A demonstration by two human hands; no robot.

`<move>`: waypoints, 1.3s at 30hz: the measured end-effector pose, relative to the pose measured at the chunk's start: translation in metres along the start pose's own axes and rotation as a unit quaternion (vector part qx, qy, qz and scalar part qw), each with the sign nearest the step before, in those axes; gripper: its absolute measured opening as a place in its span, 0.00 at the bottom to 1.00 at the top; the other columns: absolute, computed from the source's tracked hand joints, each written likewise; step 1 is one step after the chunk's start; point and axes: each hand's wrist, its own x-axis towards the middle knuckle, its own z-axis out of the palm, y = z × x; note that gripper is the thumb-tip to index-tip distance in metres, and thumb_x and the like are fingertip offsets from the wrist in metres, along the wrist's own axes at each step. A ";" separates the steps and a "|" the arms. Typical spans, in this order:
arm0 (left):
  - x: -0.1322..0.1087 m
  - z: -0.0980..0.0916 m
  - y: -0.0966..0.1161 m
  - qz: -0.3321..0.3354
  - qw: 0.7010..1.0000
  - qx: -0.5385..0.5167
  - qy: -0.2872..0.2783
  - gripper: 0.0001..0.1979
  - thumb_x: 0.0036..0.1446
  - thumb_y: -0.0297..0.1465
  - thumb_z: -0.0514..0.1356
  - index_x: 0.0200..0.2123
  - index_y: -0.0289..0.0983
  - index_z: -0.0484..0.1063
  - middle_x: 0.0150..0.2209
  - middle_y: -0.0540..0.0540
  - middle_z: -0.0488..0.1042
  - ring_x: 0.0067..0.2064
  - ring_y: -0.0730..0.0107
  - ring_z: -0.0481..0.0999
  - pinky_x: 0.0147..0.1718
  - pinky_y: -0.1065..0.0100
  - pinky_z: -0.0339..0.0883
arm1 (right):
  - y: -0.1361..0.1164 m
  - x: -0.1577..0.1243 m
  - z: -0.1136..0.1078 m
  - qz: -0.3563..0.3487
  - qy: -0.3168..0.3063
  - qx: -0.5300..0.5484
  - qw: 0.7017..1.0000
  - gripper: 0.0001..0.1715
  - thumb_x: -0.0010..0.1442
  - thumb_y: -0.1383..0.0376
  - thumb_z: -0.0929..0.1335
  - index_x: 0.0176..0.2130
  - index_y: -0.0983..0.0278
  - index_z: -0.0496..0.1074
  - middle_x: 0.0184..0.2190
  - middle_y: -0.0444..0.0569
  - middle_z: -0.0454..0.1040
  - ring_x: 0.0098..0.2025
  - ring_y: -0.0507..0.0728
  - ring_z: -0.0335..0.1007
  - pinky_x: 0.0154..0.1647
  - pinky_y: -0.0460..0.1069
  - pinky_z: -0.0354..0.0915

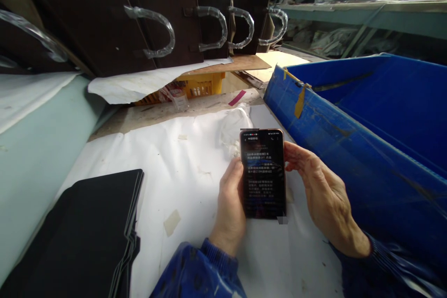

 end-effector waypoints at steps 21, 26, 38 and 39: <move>0.000 0.001 0.002 -0.021 1.000 0.000 0.006 0.18 0.62 0.43 0.58 0.45 0.36 0.78 0.43 0.42 0.81 0.48 0.53 0.78 0.51 0.53 0.70 | -0.002 0.000 0.002 0.001 -0.008 0.001 1.000 0.23 0.71 0.47 0.62 0.54 0.53 0.77 0.52 0.44 0.79 0.53 0.60 0.72 0.49 0.55 0.64; 0.000 0.002 0.002 -0.030 1.000 -0.002 0.004 0.19 0.62 0.45 0.58 0.44 0.36 0.78 0.43 0.41 0.81 0.49 0.52 0.78 0.50 0.53 0.70 | -0.001 -0.002 0.000 0.003 -0.005 0.005 1.000 0.22 0.70 0.47 0.62 0.54 0.52 0.77 0.52 0.44 0.79 0.53 0.61 0.72 0.49 0.56 0.64; 0.000 0.001 0.002 0.017 1.000 0.008 0.000 0.12 0.65 0.39 0.57 0.39 0.39 0.77 0.38 0.49 0.79 0.41 0.67 0.75 0.43 0.66 0.67 | -0.004 0.000 0.003 -0.003 -0.012 0.015 1.000 0.21 0.71 0.49 0.62 0.54 0.52 0.76 0.53 0.43 0.79 0.52 0.58 0.72 0.48 0.54 0.65; 0.000 0.000 0.002 0.016 1.000 0.008 0.000 0.12 0.65 0.39 0.57 0.39 0.39 0.77 0.37 0.50 0.79 0.41 0.67 0.74 0.43 0.67 0.67 | -0.004 0.000 0.003 -0.002 -0.012 0.014 1.000 0.21 0.71 0.49 0.62 0.54 0.52 0.76 0.52 0.43 0.79 0.52 0.58 0.72 0.48 0.54 0.65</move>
